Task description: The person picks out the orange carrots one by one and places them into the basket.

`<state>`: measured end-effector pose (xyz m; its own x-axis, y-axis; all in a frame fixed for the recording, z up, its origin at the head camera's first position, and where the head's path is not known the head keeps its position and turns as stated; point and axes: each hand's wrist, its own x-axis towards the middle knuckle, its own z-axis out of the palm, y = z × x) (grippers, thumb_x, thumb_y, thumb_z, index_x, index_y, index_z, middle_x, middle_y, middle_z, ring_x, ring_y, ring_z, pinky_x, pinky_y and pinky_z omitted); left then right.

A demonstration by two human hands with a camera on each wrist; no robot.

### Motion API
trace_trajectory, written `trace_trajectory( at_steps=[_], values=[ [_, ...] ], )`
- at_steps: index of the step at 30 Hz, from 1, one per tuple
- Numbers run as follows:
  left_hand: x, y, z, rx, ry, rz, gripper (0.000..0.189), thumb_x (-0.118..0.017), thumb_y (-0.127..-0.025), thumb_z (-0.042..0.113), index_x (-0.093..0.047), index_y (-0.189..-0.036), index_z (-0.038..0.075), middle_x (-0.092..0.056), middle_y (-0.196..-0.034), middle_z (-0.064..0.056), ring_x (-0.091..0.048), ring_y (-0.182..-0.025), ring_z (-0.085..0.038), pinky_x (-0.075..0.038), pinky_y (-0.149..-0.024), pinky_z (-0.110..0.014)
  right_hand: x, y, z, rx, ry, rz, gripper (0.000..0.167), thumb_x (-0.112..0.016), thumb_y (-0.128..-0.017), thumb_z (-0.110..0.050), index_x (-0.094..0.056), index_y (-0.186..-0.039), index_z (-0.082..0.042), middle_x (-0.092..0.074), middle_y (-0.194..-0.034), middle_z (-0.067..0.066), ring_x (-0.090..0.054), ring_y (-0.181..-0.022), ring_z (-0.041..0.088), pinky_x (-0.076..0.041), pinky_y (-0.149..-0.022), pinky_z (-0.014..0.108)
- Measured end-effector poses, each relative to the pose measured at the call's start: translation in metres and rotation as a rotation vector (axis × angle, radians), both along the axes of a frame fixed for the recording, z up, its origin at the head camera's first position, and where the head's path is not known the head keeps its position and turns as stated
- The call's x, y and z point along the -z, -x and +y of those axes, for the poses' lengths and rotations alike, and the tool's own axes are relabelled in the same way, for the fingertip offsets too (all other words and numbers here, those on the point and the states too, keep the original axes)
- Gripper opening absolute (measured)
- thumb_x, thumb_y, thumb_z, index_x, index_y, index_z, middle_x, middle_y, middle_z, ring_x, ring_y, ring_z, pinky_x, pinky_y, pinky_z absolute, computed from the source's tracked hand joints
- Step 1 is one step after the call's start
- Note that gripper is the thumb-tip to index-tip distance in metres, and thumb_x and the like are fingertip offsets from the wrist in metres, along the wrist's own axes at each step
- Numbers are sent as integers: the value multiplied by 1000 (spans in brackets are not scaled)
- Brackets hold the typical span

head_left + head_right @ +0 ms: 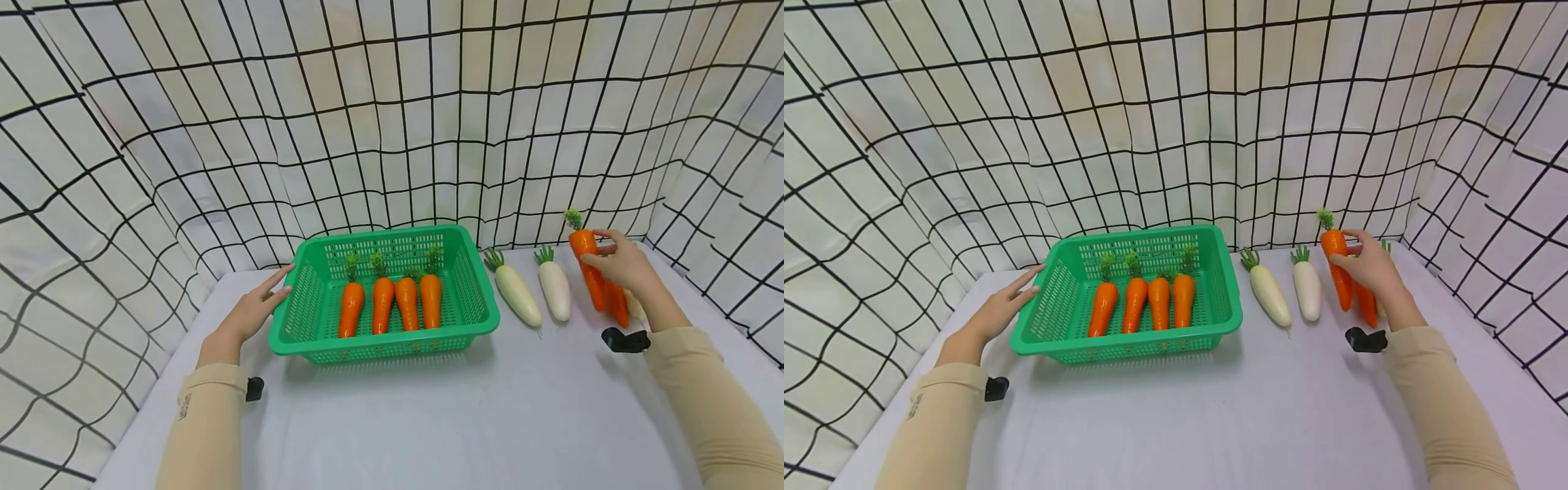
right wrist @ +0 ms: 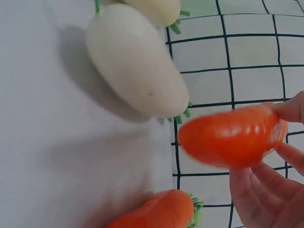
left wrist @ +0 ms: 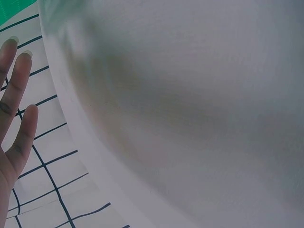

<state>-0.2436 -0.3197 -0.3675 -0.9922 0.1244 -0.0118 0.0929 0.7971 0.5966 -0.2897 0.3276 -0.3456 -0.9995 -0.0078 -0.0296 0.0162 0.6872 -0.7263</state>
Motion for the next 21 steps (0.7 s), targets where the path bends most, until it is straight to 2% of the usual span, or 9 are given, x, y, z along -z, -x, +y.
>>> trace_trajectory(
  at_steps=[4, 9, 16, 21],
  values=[
    [0, 0, 0, 1, 1, 1, 68, -37, -108, 56, -16, -166, 30, -47, -144, -38, -58, -116, -50, -36, -97, -79, -6, -1, -6, -21, 111, 0, 79, -59, -105, -33, -14, -164, -3, -36, -149, 41, -58, -113, 44, -59, -80, 32],
    [-1, 0, 0, 5, 8, 3, 67, -37, -108, 56, -16, -167, 30, -47, -145, -38, -57, -117, -51, -35, -98, -79, -16, -3, -21, -36, 234, -29, 80, -58, -106, -36, -12, -166, -12, -35, -154, 36, -57, -117, 39, -60, -84, 34],
    [0, 0, 0, -3, 0, 1, 67, -38, -108, 56, -16, -166, 30, -47, -144, -38, -58, -116, -50, -36, -98, -78, -30, -4, -42, -116, 378, -93, 79, -57, -107, -33, -8, -167, -22, -31, -159, 31, -62, -98, 8, -59, -87, 33],
    [0, 0, 0, -8, -1, -3, 68, -37, -108, 57, -16, -166, 30, -46, -145, -38, -54, -122, -55, -35, -99, -79, -36, -2, -54, -199, 460, -102, 76, -56, -107, -30, -9, -167, -31, -33, -156, 25, -63, -101, 10, -57, -85, 28]
  ],
)
